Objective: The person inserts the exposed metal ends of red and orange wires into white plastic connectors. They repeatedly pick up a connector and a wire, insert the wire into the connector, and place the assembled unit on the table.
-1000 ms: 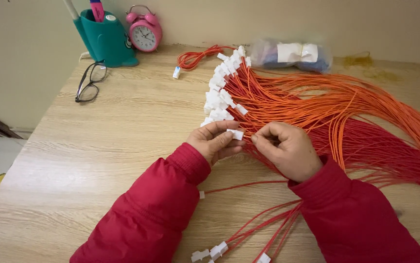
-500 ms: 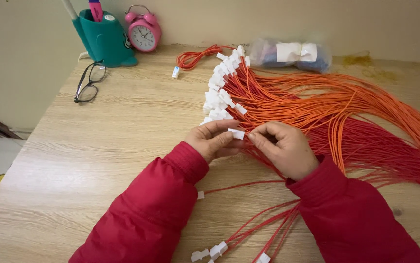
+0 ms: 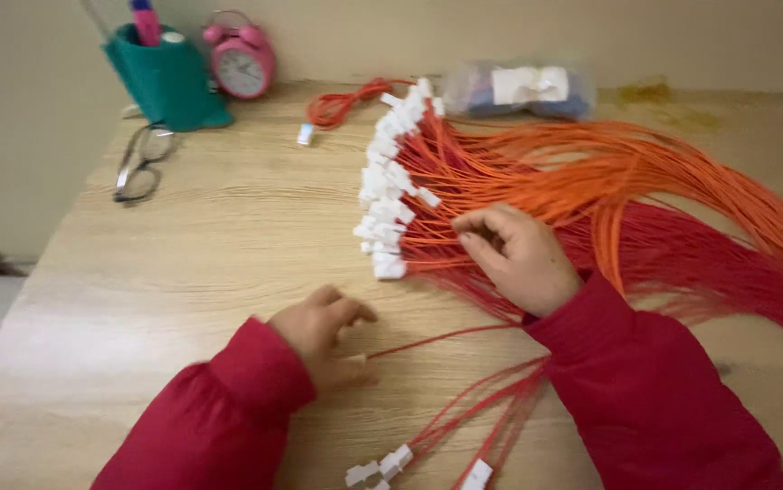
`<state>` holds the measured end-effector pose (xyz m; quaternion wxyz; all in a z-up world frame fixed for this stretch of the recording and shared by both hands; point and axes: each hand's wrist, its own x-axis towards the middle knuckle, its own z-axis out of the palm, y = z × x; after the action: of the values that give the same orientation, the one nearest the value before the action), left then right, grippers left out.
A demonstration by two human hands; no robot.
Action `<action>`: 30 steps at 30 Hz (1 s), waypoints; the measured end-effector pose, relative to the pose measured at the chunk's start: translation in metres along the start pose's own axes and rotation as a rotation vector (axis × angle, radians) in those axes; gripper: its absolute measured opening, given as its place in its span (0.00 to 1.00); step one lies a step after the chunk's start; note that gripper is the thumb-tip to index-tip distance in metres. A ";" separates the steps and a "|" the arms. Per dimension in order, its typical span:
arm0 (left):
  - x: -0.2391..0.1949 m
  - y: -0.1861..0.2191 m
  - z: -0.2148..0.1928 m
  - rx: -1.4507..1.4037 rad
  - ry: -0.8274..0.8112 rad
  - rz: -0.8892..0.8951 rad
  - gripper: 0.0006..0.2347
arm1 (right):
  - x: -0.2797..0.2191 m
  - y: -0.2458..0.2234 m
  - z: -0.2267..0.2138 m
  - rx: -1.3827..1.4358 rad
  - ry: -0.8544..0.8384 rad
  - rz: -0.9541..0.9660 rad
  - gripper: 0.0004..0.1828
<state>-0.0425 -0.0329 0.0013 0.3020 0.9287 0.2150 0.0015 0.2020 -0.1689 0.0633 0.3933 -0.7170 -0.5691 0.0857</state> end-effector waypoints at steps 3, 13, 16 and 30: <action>-0.015 -0.014 0.012 0.105 -0.069 -0.050 0.28 | -0.003 0.000 -0.021 0.002 0.049 -0.074 0.09; -0.010 -0.024 0.008 0.286 -0.093 -0.124 0.12 | -0.060 0.006 -0.132 -0.297 -0.086 0.083 0.07; -0.005 -0.010 -0.008 0.166 -0.045 -0.187 0.07 | -0.085 0.038 -0.131 -0.468 -0.295 0.323 0.08; 0.059 0.047 -0.008 -0.991 0.186 0.170 0.13 | -0.138 0.097 -0.098 -0.973 -0.318 -0.077 0.08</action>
<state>0.0283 -0.0390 0.0270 0.6846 0.6841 0.1379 0.2104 0.2835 -0.3404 0.0207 -0.0747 -0.7735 -0.6221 -0.0956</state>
